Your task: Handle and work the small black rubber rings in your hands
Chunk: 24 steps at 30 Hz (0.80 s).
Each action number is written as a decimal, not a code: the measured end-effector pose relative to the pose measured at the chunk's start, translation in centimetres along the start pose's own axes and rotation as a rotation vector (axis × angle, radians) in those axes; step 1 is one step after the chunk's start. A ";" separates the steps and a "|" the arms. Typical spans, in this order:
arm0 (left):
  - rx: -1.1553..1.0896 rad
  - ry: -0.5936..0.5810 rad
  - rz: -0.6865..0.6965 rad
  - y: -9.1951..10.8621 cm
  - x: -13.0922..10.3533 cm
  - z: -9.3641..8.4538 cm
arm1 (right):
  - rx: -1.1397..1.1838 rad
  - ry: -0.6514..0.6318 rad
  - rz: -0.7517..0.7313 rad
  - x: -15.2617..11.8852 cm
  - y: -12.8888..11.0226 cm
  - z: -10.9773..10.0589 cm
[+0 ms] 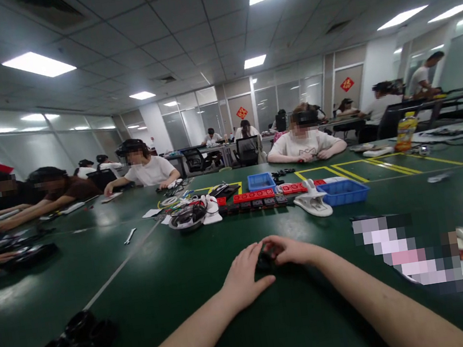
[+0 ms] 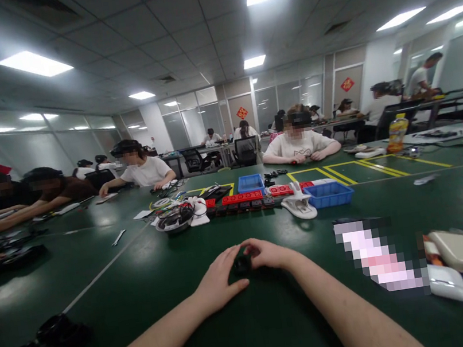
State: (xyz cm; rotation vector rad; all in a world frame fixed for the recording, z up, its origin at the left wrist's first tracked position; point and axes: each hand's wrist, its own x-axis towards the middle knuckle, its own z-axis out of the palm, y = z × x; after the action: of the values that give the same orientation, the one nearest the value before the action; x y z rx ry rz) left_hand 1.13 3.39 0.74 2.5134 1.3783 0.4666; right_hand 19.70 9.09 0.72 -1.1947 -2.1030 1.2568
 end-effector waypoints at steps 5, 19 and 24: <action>0.044 -0.094 0.054 -0.9 1.4 -1.1 | 0.223 0.060 0.026 0.5 1.9 -1.4; 0.449 -0.312 -0.308 -12.1 -5.9 -9.9 | 0.392 0.099 0.034 1.3 2.6 -0.8; 0.414 -0.393 -0.397 -15.1 -10.5 -12.8 | 0.393 0.116 0.030 1.8 3.2 -0.5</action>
State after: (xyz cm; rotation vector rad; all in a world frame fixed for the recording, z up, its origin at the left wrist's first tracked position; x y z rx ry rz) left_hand -20.71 3.15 5.45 2.3348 1.8777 -0.4060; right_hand 20.52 11.60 -1.92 -1.0935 -1.6614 1.4894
